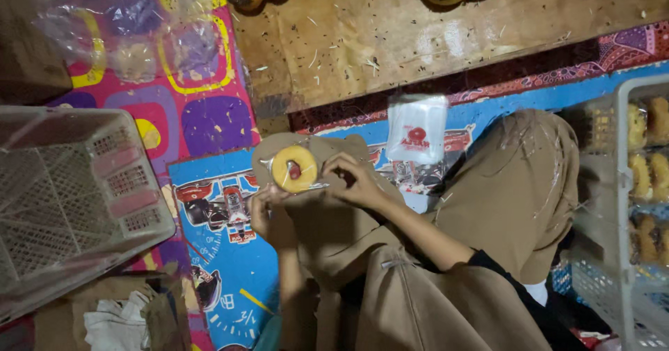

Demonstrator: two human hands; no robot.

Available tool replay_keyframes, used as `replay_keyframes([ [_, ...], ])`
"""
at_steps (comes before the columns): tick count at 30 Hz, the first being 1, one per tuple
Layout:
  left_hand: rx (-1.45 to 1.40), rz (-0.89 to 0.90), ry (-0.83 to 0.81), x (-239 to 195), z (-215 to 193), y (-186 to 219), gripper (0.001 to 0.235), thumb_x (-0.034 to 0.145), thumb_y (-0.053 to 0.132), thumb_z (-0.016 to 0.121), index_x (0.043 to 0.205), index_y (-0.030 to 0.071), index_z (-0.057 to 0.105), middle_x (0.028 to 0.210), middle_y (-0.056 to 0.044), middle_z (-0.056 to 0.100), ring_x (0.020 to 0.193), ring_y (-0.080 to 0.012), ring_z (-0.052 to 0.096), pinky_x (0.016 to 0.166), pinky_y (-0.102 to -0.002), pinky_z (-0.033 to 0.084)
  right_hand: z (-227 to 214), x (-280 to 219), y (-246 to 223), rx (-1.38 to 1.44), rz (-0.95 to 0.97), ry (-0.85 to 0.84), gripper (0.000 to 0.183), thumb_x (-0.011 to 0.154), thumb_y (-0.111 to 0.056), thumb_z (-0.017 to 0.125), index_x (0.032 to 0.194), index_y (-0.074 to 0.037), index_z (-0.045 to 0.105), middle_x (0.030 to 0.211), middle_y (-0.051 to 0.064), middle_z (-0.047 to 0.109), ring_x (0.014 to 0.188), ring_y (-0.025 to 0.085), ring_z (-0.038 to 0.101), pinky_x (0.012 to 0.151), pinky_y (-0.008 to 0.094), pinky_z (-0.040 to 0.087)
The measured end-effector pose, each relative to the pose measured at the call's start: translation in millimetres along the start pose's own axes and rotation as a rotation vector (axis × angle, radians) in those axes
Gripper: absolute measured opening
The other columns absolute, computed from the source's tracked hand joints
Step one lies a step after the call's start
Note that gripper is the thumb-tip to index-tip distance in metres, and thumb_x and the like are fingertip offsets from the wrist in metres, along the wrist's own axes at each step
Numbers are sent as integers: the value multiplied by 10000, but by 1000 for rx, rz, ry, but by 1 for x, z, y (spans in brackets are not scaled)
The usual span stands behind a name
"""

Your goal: The person sits on the floor and repeatedly picks up donuts from a wooden board, places them into clear plastic bags, and sets the packaged donuts into a white plastic crate. The person handles both plain and chocolate-topped donuts.

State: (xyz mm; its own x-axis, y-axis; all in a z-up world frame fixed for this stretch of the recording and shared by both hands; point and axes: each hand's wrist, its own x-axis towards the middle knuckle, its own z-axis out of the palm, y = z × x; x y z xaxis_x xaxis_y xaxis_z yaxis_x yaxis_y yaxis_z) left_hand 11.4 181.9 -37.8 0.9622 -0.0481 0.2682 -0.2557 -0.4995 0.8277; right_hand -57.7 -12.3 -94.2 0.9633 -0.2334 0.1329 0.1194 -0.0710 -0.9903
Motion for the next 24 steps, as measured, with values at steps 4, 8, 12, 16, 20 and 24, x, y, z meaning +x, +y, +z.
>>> replay_keyframes([
  [4,87,319,3,14,0,22,199,1037,175,638,901,30,645,932,-128,713,908,-291,713,828,-380,559,-23,20,-36,-11,60,-56,622,737,-263,907,1260,-58,639,1239,72,636,1151,217,612,1005,371,499],
  [8,38,308,-45,15,9,53,153,1073,157,592,1038,9,571,881,-102,733,781,-256,713,756,-373,570,-36,27,-54,365,-19,-68,477,902,-247,777,1295,-26,620,1318,88,626,1266,211,581,1085,366,456],
  [12,-442,-222,-119,15,16,94,113,1068,94,537,1091,-16,531,850,-124,723,774,-198,752,702,-313,610,-38,23,-66,491,145,75,158,983,-137,708,1028,11,739,1048,103,735,1019,191,677,957,343,536],
  [16,-433,-275,-120,30,21,118,106,1060,58,563,1054,-47,565,828,-96,681,758,-164,674,688,-288,556,-40,29,-79,644,234,283,123,1021,-67,704,942,27,714,905,91,711,825,150,663,799,293,531],
  [20,-441,-140,-48,32,21,103,120,1060,60,613,1021,-54,617,950,-68,615,886,-165,679,795,-282,549,-29,32,-67,414,298,453,127,1001,-88,714,942,23,729,871,68,711,764,82,613,710,255,499],
  [24,-183,-51,23,15,21,64,104,1010,57,678,959,-31,657,945,-79,582,814,-174,614,736,-279,523,-2,21,-27,290,278,472,75,943,-94,739,918,-24,741,817,22,733,746,49,663,697,240,549],
])
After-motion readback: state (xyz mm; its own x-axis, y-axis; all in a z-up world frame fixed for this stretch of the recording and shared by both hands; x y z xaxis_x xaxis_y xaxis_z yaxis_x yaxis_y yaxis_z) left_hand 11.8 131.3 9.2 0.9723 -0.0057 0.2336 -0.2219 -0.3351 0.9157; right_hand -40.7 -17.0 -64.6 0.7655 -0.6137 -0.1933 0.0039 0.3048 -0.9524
